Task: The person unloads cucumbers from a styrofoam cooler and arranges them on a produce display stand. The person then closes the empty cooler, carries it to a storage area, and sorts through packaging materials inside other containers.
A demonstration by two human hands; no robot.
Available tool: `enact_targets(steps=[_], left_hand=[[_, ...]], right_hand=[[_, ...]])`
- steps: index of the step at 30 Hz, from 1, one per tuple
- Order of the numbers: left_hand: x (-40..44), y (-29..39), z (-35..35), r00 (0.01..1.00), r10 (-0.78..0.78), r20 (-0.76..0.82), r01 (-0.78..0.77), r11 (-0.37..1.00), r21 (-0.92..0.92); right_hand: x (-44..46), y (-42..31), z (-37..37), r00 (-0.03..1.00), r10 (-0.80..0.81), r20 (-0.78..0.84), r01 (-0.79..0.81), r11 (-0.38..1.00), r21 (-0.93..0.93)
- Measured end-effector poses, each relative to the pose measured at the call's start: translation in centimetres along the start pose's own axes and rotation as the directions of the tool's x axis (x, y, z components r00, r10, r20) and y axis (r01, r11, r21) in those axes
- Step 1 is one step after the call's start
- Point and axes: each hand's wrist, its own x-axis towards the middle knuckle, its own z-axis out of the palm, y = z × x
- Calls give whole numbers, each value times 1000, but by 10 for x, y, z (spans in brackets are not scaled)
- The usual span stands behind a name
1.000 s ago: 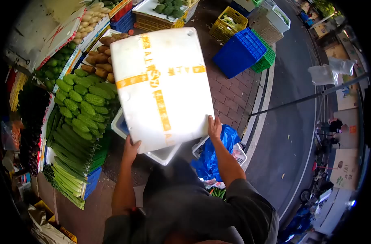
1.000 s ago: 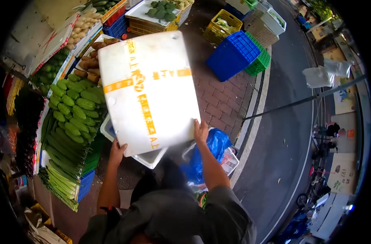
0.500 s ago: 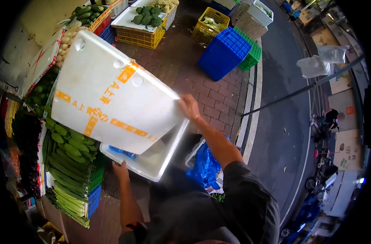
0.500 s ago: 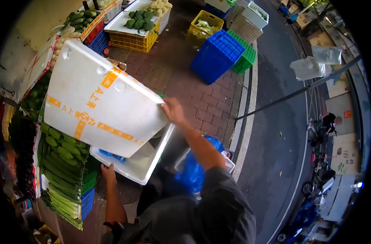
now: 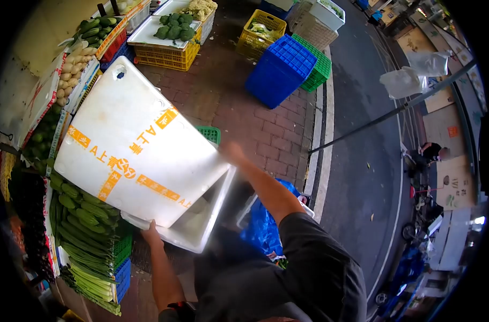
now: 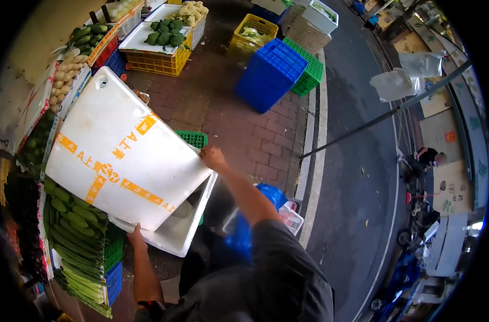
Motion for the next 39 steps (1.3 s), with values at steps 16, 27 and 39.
enact_targets(steps=[16,27,39], left_hand=[[32,7,45,970,29,-240,18,981,193],[16,-29,13,940,81,-331,39,939,341],[-97,-122,-172,976,93,-195,-35,959,283]], right_hand=[[63,-17,-41,852,-36,522,160,967,-196],[21,11,-13,960,-114,255,203,911,-359],[-296,-21,-24,942,-309,134,330,925,-186]])
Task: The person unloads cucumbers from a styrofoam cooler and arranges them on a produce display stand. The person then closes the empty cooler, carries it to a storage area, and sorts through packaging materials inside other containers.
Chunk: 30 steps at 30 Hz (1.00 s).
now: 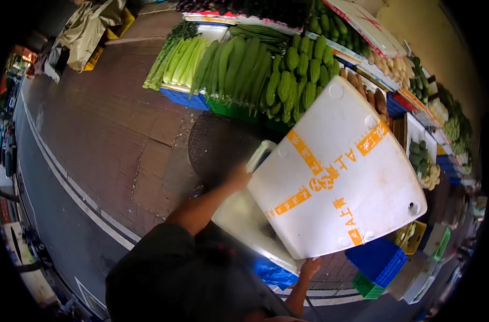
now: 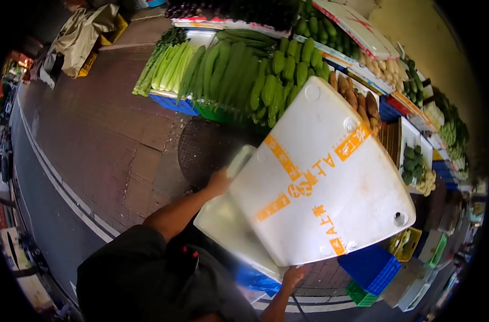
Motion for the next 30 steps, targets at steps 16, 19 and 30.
enact_targets(steps=[16,19,30], left_hand=[[-124,-343,-468,866,-283,-411,131,924,-360],[-173,-405,-545,736,-476,-482,314,870,-380],[-287,-548,-703,103,-845,-525,420,515,-747]], right_hand=[[-199,-396,214,864,-477,161,483,876,2],[-232,-519,265,744,-590,313,598,797,82],[-268,-807,610,46,-804,593,944,230,238]])
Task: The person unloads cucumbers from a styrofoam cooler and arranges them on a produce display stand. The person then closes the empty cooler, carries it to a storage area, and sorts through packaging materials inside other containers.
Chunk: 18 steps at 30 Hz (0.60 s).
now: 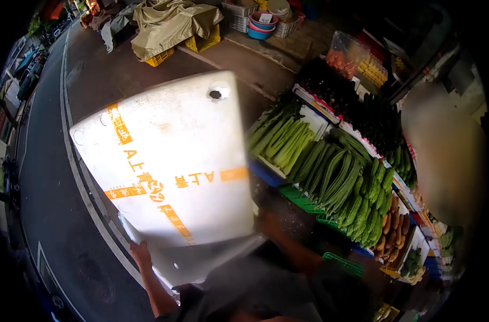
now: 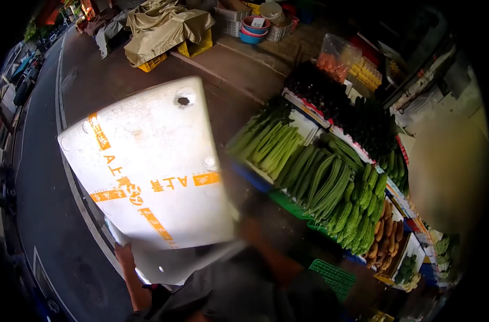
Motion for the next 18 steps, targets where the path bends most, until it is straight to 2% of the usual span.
enact_targets(steps=[1,3,5,6,7,10,12,13,14,16,17,18], left_hand=[[20,18,-27,998,-31,-55,31,1000,-4],[30,69,-63,979,-98,-178,97,995,-11],[18,114,-71,960,-115,-254,79,986,-150],[14,122,-63,950,-140,-278,75,970,-231],[10,134,-60,926,-221,-306,150,959,-241],[-11,113,-36,873,-307,-378,159,913,-375],[-34,71,-7,846,-300,-441,117,911,-396],[-41,55,6,830,-297,-473,96,910,-404],[-36,47,18,834,-290,-469,87,909,-408],[0,51,34,842,-287,-456,83,905,-417],[36,46,40,857,-242,-455,70,929,-363],[72,72,49,849,-227,-477,-4,900,-436]], right_hand=[[45,-10,23,984,-150,-99,155,987,45],[132,-105,-64,976,-91,199,52,980,194],[201,-164,-152,933,-147,330,63,966,252],[230,-172,-161,909,-177,377,86,965,247],[258,-176,-153,889,-214,406,130,966,225],[302,-169,-100,860,-300,413,287,953,95],[304,-163,-67,857,-370,359,355,928,110],[300,-164,-67,860,-421,290,372,904,211],[297,-164,-66,856,-469,218,396,866,305],[332,-170,-54,854,-486,184,401,842,361],[360,-172,-45,857,-468,214,390,862,324],[395,-172,-39,863,-449,232,383,880,280]])
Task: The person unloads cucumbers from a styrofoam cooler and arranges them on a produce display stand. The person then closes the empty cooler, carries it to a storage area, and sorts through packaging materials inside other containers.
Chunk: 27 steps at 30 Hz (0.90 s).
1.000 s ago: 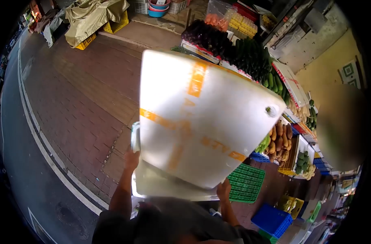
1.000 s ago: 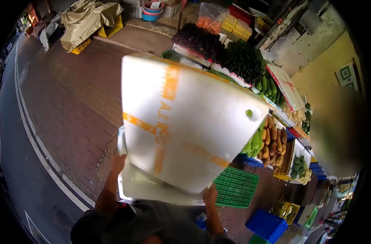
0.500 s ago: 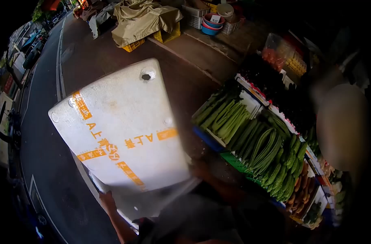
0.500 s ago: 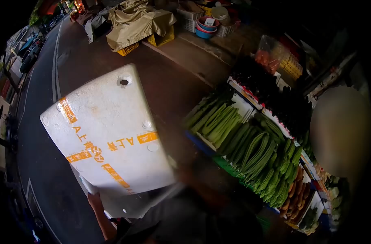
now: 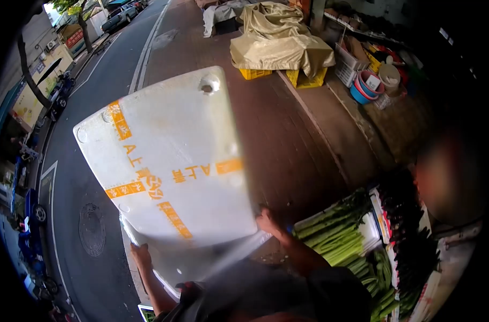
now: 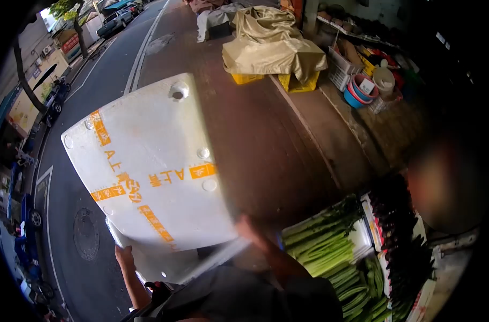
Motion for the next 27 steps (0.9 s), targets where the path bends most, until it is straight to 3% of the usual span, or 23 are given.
enact_targets(steps=[2,3,5,7,10,11,14,15,16,17,19,21,24,26,27], left_hand=[[49,37,47,1000,12,-16,-8,975,222],[76,76,72,999,1,44,-12,972,236],[106,161,129,993,8,116,-38,963,265],[141,160,195,990,56,132,-99,934,344],[153,206,286,975,63,212,-135,930,343],[157,232,323,962,86,257,-173,926,337],[175,276,443,919,189,347,-286,924,255],[183,287,476,897,192,399,-305,921,243],[188,302,512,879,186,440,-313,921,234],[188,324,556,859,181,479,-320,920,227],[157,401,633,833,175,524,-316,929,193],[134,462,711,795,206,570,-333,934,127],[112,528,807,713,306,631,-375,927,-26],[81,596,857,732,223,643,-279,960,-16],[68,629,885,737,183,651,-237,972,-5]], right_hand=[[63,26,-20,999,48,17,-47,995,-84],[78,30,-28,994,112,6,-110,987,-113],[101,42,-49,979,202,-32,-203,979,-25],[125,60,-76,954,293,-63,-289,955,67],[166,88,-126,940,176,-293,-134,978,158],[177,104,-148,955,120,-271,-98,991,93],[227,93,-230,895,223,-386,-187,974,129],[231,197,-186,940,36,-340,-160,926,-342],[235,298,-142,948,-152,-281,-111,668,-736],[255,314,-183,973,50,-226,-169,819,-548],[294,326,-256,935,157,-318,-280,877,-390],[332,324,-338,877,146,-458,-330,877,-351],[378,283,-482,731,5,-682,-363,850,-383],[410,270,-566,647,-25,-762,-403,837,-370],[426,278,-605,693,223,-685,-458,870,-180]])
